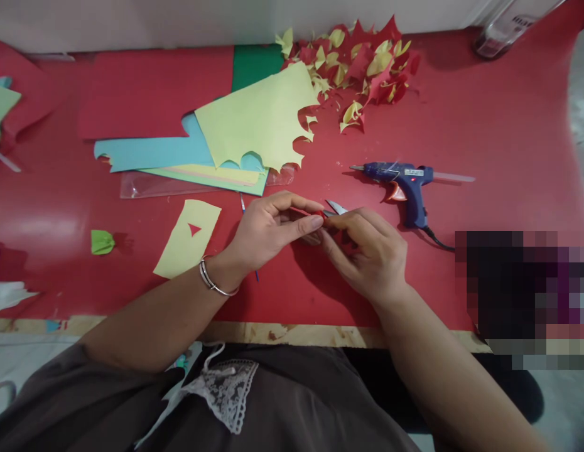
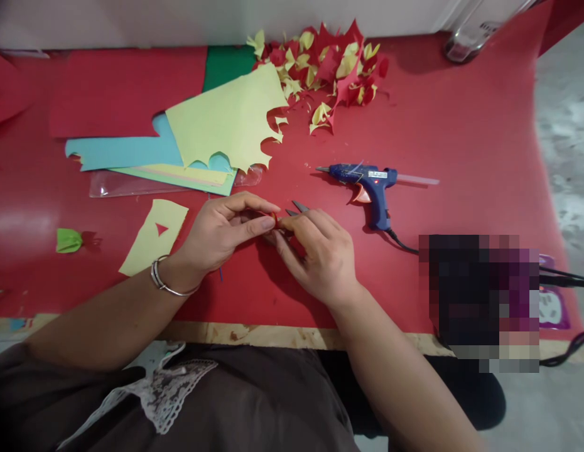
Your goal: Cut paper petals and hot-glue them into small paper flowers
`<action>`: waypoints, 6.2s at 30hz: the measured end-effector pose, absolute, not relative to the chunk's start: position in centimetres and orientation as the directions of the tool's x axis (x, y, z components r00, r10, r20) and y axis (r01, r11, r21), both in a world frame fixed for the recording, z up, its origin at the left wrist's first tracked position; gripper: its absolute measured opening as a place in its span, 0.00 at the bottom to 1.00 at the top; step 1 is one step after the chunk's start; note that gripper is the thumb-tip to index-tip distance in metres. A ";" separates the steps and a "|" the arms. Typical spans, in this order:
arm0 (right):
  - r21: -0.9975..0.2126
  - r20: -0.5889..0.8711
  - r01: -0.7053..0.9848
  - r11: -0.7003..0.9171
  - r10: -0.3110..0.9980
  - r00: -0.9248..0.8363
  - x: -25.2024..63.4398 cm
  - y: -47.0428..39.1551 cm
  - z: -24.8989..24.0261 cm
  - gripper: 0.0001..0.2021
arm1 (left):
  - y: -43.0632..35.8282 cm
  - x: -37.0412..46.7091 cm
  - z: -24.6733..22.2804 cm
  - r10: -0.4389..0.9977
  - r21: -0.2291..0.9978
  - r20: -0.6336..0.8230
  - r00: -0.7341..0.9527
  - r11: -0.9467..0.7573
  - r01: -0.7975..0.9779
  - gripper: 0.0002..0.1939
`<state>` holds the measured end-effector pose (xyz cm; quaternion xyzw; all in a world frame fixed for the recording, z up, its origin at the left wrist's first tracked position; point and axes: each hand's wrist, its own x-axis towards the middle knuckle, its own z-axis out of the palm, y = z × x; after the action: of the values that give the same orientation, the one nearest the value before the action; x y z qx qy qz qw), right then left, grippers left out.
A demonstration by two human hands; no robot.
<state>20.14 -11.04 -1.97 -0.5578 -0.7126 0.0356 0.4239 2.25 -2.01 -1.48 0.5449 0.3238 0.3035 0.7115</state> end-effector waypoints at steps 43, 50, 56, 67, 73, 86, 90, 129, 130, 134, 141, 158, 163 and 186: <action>-0.619 0.523 0.709 0.338 0.851 0.051 20.0 -11.0 -1.9 0.03 | -2.1 2.5 -1.8 0.755 0.944 -0.185 0.628 0.314 -0.098 0.20; -0.626 0.518 0.705 0.334 0.854 0.054 20.0 -11.0 -1.8 0.03 | -2.2 2.4 -2.3 0.818 0.985 -0.070 0.571 0.148 -0.093 0.20; -0.638 0.511 0.697 0.328 0.857 0.064 20.0 -11.0 -1.7 0.03 | -2.1 2.4 -2.2 0.824 0.992 -0.025 0.567 0.091 -0.089 0.20; -0.674 0.490 0.666 0.320 0.868 0.079 19.9 -11.2 -1.7 0.03 | -2.1 2.4 -2.1 0.811 0.979 -0.093 0.578 0.181 -0.097 0.22; -0.678 0.472 0.674 0.293 0.877 0.093 19.9 -11.2 -1.8 0.04 | -1.9 2.2 -2.3 0.784 0.969 -0.124 0.608 0.229 -0.097 0.24; -0.701 0.452 0.654 0.283 0.886 0.102 20.0 -11.3 -1.7 0.04 | -1.5 2.1 -2.3 0.751 0.947 -0.160 0.641 0.300 -0.115 0.29; -0.712 0.443 0.645 0.278 0.890 0.106 20.1 -11.3 -1.6 0.05 | -1.6 2.1 -2.3 0.747 0.943 -0.161 0.645 0.310 -0.124 0.30; -0.557 0.528 0.769 0.313 0.848 0.038 20.0 -11.4 -1.9 0.05 | -3.2 2.3 -2.8 0.806 0.977 0.189 0.561 -0.214 -0.020 0.31; -0.555 0.523 0.774 0.304 0.851 0.040 20.0 -11.4 -1.9 0.05 | -3.3 2.4 -2.9 0.810 0.976 0.188 0.556 -0.217 -0.013 0.32; -0.543 0.522 0.785 0.300 0.852 0.035 19.9 -11.4 -1.9 0.04 | -3.4 2.5 -2.9 0.814 0.965 0.234 0.531 -0.260 -0.027 0.32; -0.559 0.518 0.775 0.294 0.854 0.049 19.9 -11.3 -1.8 0.06 | -3.5 2.3 -2.3 0.787 0.932 0.293 0.543 -0.361 0.020 0.34; -0.697 0.421 0.694 0.179 0.886 0.194 20.0 -11.3 -1.5 0.09 | -2.8 1.4 -1.2 0.615 0.766 0.451 0.646 -0.638 0.073 0.22; -0.671 0.437 0.713 0.201 0.885 0.161 20.0 -11.3 -1.6 0.08 | -2.6 1.4 -0.9 0.627 0.756 0.390 0.674 -0.636 0.154 0.14; -0.677 0.432 0.705 0.210 0.890 0.149 20.1 -11.2 -1.5 0.07 | -2.0 1.4 -1.1 0.561 0.614 0.483 0.673 -0.765 0.197 0.08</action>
<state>20.05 -11.24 -1.55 -0.6194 -0.6439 0.1056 0.4367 1.45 -2.01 -1.12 0.8749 0.2165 0.3418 0.2661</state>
